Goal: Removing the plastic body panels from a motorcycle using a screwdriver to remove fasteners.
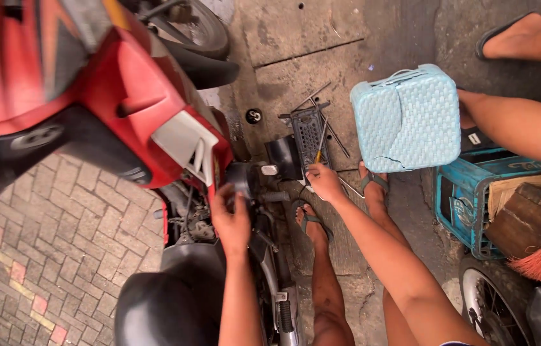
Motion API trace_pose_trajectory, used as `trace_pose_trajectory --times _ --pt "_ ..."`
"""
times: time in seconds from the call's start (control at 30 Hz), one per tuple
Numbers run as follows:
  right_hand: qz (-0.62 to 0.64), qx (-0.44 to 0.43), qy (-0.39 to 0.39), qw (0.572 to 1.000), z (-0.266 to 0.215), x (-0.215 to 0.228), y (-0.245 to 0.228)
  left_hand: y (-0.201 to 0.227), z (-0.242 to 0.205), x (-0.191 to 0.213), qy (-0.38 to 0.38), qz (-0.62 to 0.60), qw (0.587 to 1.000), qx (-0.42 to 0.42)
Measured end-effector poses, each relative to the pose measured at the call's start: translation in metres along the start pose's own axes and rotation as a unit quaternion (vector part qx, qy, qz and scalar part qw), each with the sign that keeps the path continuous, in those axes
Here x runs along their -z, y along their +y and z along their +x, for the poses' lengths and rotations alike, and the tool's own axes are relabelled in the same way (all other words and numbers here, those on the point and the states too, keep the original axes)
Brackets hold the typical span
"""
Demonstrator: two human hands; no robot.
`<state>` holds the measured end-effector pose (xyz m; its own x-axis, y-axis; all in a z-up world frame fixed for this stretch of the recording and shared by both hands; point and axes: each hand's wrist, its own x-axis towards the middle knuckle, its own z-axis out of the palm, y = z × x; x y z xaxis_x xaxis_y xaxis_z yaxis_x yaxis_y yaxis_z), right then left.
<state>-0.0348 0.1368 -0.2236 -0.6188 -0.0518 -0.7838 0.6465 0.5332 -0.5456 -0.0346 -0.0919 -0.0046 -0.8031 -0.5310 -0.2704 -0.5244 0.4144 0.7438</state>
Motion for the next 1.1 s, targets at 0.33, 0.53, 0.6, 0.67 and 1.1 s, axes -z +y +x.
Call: trace_pose_trajectory --times 0.33,0.53,0.6,0.67,1.1 --pt "0.119 0.145 -0.053 0.981 -0.133 0.023 -0.162 0.073 0.166 0.152 0.197 -0.053 0.978 -0.052" --pt "0.150 0.081 -0.082 0.982 -0.195 0.004 -0.137 0.142 0.186 0.149 0.307 -0.081 0.934 -0.163" --pt "0.138 0.069 -0.087 0.984 -0.217 0.003 -0.115 0.124 0.197 0.146 0.300 -0.135 0.927 -0.178" --pt "0.123 0.057 -0.087 0.987 -0.230 0.013 -0.096 0.118 0.203 0.142 0.291 -0.195 0.917 -0.192" --pt "0.016 -0.045 -0.098 0.994 -0.248 0.024 -0.070 0.116 0.169 0.158 0.287 -0.239 0.890 -0.262"
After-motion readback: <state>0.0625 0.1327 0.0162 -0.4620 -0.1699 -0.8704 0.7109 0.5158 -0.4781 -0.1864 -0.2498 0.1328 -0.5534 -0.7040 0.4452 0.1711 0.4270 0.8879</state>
